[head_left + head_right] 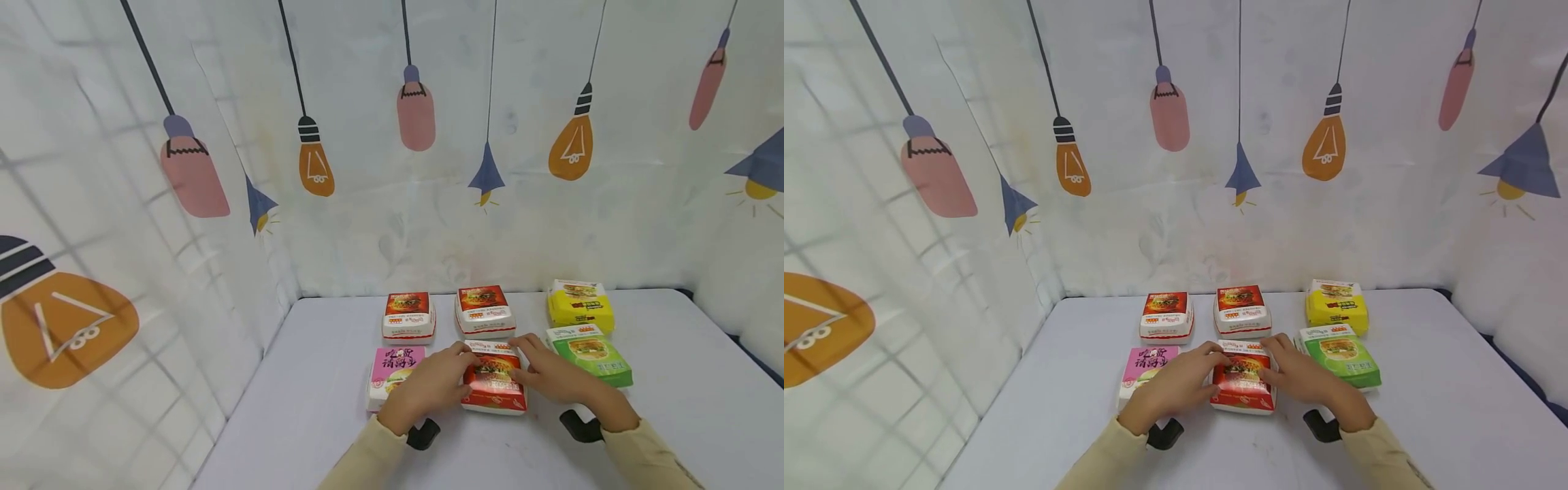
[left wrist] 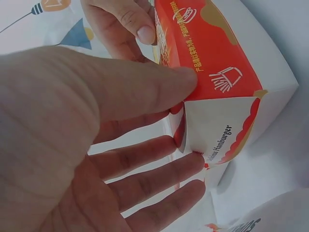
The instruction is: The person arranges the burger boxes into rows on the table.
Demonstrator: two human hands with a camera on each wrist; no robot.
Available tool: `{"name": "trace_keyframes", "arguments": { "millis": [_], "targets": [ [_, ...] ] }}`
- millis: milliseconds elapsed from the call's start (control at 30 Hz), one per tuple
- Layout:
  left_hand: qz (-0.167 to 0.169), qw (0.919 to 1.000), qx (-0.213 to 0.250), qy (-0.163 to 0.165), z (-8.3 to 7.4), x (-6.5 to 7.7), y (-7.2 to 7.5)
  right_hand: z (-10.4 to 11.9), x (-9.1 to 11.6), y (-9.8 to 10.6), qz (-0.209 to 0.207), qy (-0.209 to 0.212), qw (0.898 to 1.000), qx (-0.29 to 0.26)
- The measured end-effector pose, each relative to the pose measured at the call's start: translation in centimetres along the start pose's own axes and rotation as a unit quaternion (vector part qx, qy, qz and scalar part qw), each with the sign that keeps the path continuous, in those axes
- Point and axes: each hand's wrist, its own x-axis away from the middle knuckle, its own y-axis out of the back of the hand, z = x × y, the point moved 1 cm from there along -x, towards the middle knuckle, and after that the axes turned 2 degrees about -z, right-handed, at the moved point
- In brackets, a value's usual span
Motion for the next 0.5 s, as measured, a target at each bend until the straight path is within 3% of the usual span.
{"name": "trace_keyframes", "arguments": {
  "millis": [200,500],
  "targets": [
    [0.004,0.9999,0.014,0.007,0.18,-0.16,0.08,-0.07,-0.51,0.26,0.015,-0.016,1.000,-0.007],
    [-0.006,0.9998,0.016,-0.009,0.50,-0.37,-0.08,-0.22,-0.86,0.77,0.029,-0.042,0.998,-0.026]
  ]
}}
